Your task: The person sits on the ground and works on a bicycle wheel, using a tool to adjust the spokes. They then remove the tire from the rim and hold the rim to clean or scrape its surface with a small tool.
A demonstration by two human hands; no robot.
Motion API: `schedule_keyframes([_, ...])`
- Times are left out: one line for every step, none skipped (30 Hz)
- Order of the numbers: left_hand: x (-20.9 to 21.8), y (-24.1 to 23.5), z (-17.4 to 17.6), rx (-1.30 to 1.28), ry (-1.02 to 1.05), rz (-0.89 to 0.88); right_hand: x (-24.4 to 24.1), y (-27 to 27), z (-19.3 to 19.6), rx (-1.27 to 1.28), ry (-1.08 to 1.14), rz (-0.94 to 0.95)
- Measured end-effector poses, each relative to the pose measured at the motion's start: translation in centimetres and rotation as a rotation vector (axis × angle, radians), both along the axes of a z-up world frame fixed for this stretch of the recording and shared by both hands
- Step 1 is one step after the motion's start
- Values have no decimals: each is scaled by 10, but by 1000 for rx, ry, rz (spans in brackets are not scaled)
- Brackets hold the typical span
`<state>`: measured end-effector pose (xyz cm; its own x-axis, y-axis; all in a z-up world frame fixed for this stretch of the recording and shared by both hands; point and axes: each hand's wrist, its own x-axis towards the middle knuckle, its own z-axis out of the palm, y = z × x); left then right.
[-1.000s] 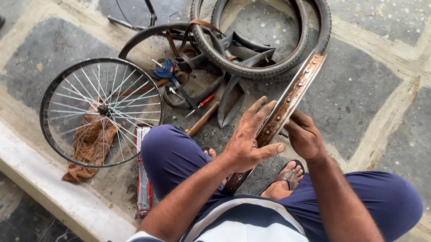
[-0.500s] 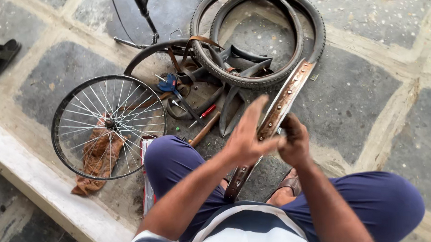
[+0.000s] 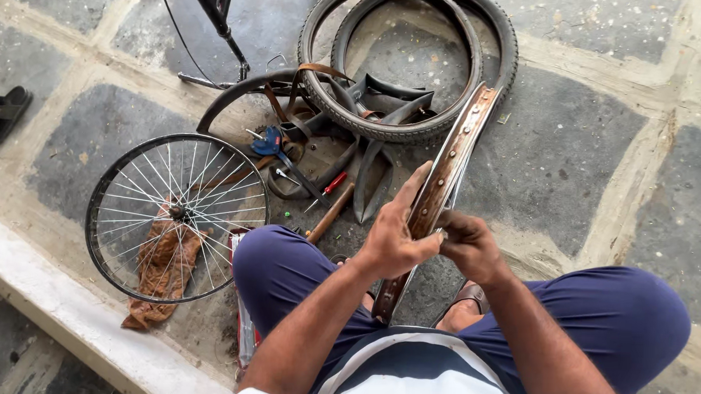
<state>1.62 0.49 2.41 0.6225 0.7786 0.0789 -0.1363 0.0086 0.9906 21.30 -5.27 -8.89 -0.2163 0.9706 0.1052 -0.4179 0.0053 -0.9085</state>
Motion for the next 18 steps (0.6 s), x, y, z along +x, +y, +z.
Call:
schedule_keyframes([-3,-2,0,8,8,5,-3,-1,3,31,-28,55])
schedule_keyframes([-6,-3,-1,31,-11,2,-7,0,5,26,-70,37])
schedule_keyframes([-9,-4,-1,54,-29,-1,-12,0,7,22,-111,18])
schedule_keyframes([-11,-4,-3,77,-49,-5,-17,0,9,16,-154,-1])
schedule_keyframes([-14,-3,-4,59,-38,-8,-23,0,11,-19,-100,-51])
schedule_keyframes([-16,-4,-6,38,-29,-10,-27,-3,12,-60,-49,-100])
schedule_keyframes([-18,-5,-9,16,-20,-12,-30,-7,13,-100,3,-148])
schedule_keyframes([-20,-6,-12,32,-30,-16,-33,-9,14,-100,111,-193])
schedule_keyframes([-21,-8,-14,48,-40,-21,-35,-12,14,-100,220,-238])
schedule_keyframes([-23,-10,-16,65,-50,-25,-37,-13,15,-99,328,-282])
schedule_keyframes([-24,-11,-17,111,-22,-19,-36,-14,15,-20,297,-328])
schedule_keyframes([-26,-16,-20,154,7,-10,-34,-16,15,56,267,-372])
schedule_keyframes([-28,-20,-22,197,37,-1,-30,-16,15,132,236,-415])
schedule_keyframes([-29,-23,-25,259,96,26,-27,-17,15,130,129,-398])
schedule_keyframes([-30,-27,-26,322,155,52,-23,-16,16,126,22,-380])
schedule_keyframes([-30,-27,-27,391,212,73,-18,-12,17,129,-84,-365])
schedule_keyframes([-30,-26,-28,416,197,78,-14,-8,18,92,-76,-343])
schedule_keyframes([-31,-26,-28,439,182,84,-11,-4,19,53,-67,-320])
